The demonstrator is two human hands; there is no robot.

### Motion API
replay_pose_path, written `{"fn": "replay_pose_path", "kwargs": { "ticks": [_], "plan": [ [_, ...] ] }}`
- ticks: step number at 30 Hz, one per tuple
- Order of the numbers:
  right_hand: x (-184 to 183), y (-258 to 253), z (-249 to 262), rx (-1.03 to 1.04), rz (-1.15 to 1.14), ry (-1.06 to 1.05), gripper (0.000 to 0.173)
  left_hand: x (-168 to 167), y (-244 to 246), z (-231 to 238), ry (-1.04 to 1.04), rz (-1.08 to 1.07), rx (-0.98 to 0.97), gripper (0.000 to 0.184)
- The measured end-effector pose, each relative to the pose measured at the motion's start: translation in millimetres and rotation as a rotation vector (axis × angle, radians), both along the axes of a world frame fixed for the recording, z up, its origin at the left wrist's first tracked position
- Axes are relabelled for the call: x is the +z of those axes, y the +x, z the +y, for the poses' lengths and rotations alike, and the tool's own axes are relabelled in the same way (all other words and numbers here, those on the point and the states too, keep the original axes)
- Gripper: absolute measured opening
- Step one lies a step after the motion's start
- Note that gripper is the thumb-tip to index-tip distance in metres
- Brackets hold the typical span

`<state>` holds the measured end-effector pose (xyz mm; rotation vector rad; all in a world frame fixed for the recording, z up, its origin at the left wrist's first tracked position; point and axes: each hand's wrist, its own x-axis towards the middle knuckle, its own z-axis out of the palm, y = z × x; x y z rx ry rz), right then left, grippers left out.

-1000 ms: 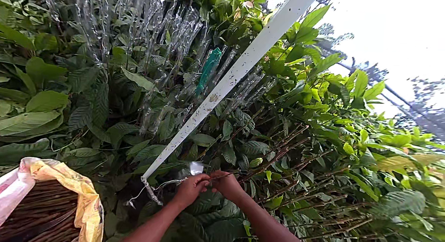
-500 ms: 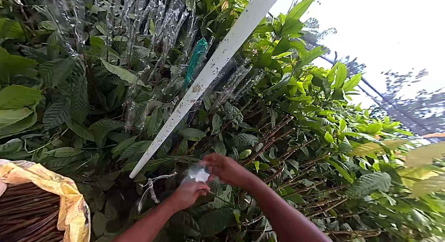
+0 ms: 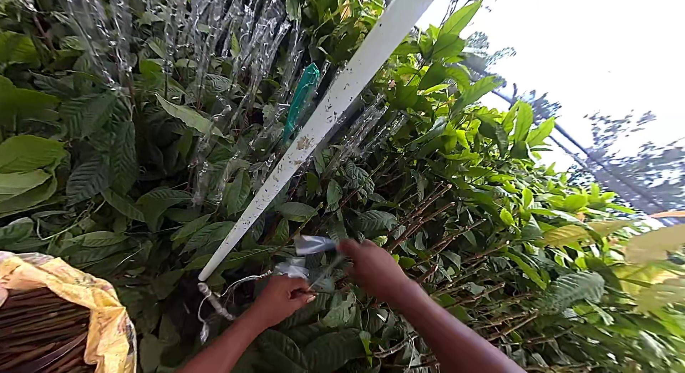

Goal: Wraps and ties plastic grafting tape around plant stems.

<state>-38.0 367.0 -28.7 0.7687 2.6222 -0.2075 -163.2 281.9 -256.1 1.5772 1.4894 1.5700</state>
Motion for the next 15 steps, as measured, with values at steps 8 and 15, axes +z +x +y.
{"fn": "replay_pose_path", "kwargs": {
  "ticks": [8, 15],
  "plan": [
    [-7.2, 0.0, 3.7, -0.016, 0.010, -0.032, 0.043, 8.1, 5.2, -4.9, -0.004, -0.052, -0.012, 0.018],
    [-3.5, -10.2, -10.8, -0.022, 0.111, -0.262, 0.039, 16.5, 10.9, -7.8, -0.058, -0.053, 0.072, 0.020]
  ]
}}
